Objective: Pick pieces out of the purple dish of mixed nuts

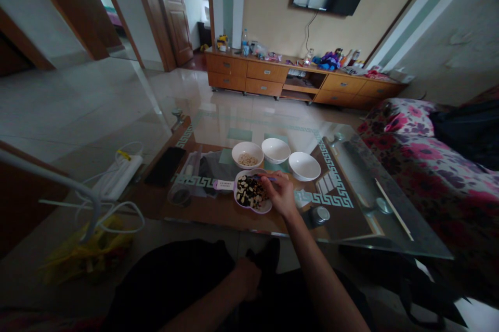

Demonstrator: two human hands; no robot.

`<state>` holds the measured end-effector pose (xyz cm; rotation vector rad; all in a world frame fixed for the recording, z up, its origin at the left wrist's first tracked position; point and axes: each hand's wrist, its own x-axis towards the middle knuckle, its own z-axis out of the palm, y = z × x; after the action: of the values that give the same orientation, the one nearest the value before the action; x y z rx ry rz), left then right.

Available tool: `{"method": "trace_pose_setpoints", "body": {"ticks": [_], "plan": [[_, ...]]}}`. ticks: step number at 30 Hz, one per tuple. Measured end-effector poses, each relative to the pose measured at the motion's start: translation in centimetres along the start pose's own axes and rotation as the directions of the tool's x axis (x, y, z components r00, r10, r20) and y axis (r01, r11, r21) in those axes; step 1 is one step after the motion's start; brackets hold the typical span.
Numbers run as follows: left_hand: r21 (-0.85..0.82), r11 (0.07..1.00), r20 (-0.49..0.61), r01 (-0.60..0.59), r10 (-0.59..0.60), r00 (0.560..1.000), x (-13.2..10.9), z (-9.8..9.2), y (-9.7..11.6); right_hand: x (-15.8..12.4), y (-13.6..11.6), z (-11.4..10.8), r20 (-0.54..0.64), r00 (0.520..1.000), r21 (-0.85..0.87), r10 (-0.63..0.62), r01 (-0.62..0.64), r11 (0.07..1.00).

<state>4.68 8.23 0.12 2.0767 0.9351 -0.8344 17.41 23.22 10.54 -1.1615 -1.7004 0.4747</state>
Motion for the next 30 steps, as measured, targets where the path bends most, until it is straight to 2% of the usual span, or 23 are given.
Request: {"method": "trace_pose_setpoints", "body": {"ticks": [14, 22, 27, 30], "plan": [[0.001, 1.0, -0.002, -0.003, 0.003, 1.0, 0.3, 0.2, 0.2, 1.0, -0.4, 0.1, 0.094, 0.996, -0.056, 0.003, 0.002, 0.998], [-0.003, 1.0, -0.034, -0.018, 0.018, 0.999, 1.3, 1.4, 0.1, 1.3, -1.4, -0.9, 0.146, 0.979, -0.16, -0.143, 0.166, 0.973], [-0.065, 0.997, -0.071, -0.036, 0.032, 0.997, 2.2, 2.4, -0.7, 3.0, -1.6, -2.5, 0.259, 0.955, -0.155, -0.142, 0.186, 0.97], [-0.051, 0.999, -0.055, -0.02, 0.017, 0.998, 2.2, 2.2, -0.8, 4.1, -1.6, -3.2, 0.336, 0.936, -0.233, -0.102, 0.187, 0.954]]}}
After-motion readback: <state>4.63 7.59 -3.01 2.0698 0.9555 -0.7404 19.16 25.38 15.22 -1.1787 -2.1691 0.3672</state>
